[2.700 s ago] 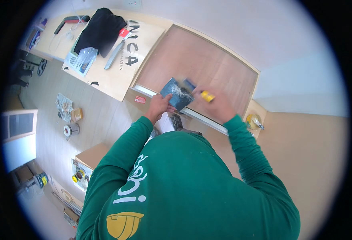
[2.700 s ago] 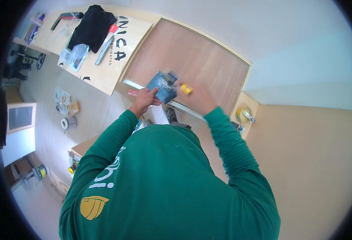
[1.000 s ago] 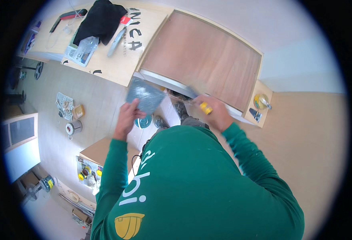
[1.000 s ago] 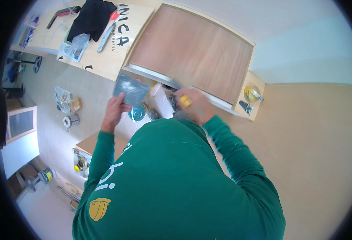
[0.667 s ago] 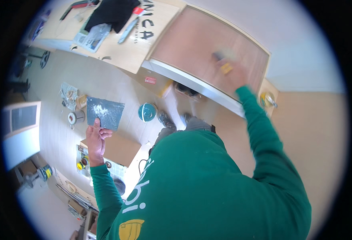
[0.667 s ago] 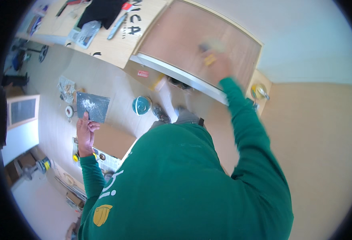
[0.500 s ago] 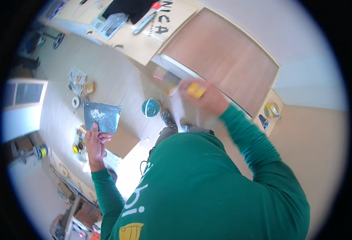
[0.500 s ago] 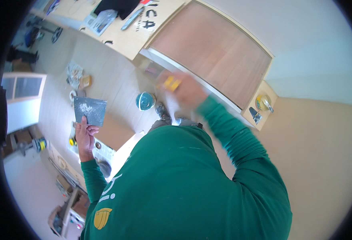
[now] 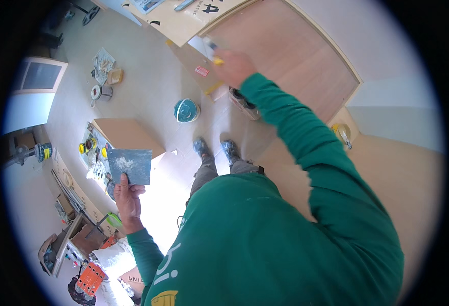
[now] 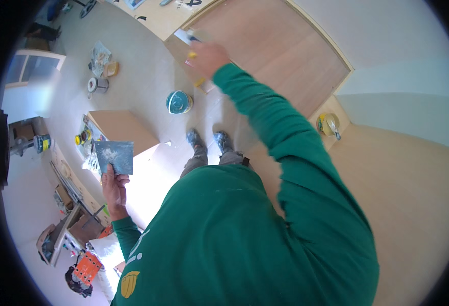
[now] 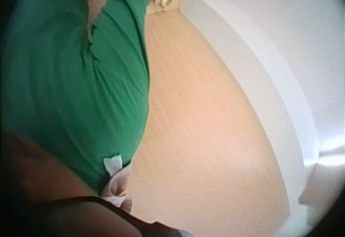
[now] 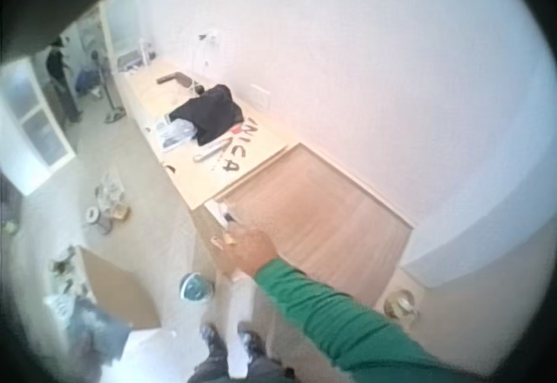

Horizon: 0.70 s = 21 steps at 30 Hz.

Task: The person applies a clear finish to a wooden cabinet door using a brush, then scrapes the edges with a utility knife. They move a fan, retrieve a sanding block, and sand the door surface before scraping the edges again.

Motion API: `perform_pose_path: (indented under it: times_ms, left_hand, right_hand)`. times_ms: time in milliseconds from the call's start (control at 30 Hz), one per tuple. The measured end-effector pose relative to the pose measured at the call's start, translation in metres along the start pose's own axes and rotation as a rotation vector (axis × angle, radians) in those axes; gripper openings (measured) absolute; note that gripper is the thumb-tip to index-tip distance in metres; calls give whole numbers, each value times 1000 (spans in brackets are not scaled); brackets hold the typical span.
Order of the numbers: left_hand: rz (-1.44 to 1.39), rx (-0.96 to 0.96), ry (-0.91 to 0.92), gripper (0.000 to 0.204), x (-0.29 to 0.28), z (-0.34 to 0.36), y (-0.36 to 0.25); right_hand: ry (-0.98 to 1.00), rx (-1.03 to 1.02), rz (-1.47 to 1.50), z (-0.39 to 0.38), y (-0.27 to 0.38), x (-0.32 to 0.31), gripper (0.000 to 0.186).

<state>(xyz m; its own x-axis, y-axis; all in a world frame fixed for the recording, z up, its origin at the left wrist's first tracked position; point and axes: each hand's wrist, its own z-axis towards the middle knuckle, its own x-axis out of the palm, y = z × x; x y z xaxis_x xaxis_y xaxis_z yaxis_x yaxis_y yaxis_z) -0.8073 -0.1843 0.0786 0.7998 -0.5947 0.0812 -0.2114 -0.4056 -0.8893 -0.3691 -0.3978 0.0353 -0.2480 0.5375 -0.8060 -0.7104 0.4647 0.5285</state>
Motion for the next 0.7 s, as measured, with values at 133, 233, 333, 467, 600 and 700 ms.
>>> perform_pose_path:
  times_ms: [133,233,333,467,600,700]
  left_hand:
    - [-93,-5,-58,33,-17,-25,26]
    - [-89,-2,-90,38,-34,-39,44]
    - [-42,11,-93,45,-60,-57,50]
    - [-130,-23,-193,39,-112,-82,56]
    - [-247,-18,-305,39,-193,-141,75]
    - [-249,-40,-447,38,-260,-189,90]
  right_hand:
    - [470,180,-149,-126,2,-91,28]
    - [802,373,-217,-153,20,-144,27]
    - [813,335,-55,-113,84,-139,30]
    - [433,117,36,-92,148,-72,23]
    - [561,-104,-41,-138,185,37,26]
    - [728,-82,-135,-198,194,118,29]
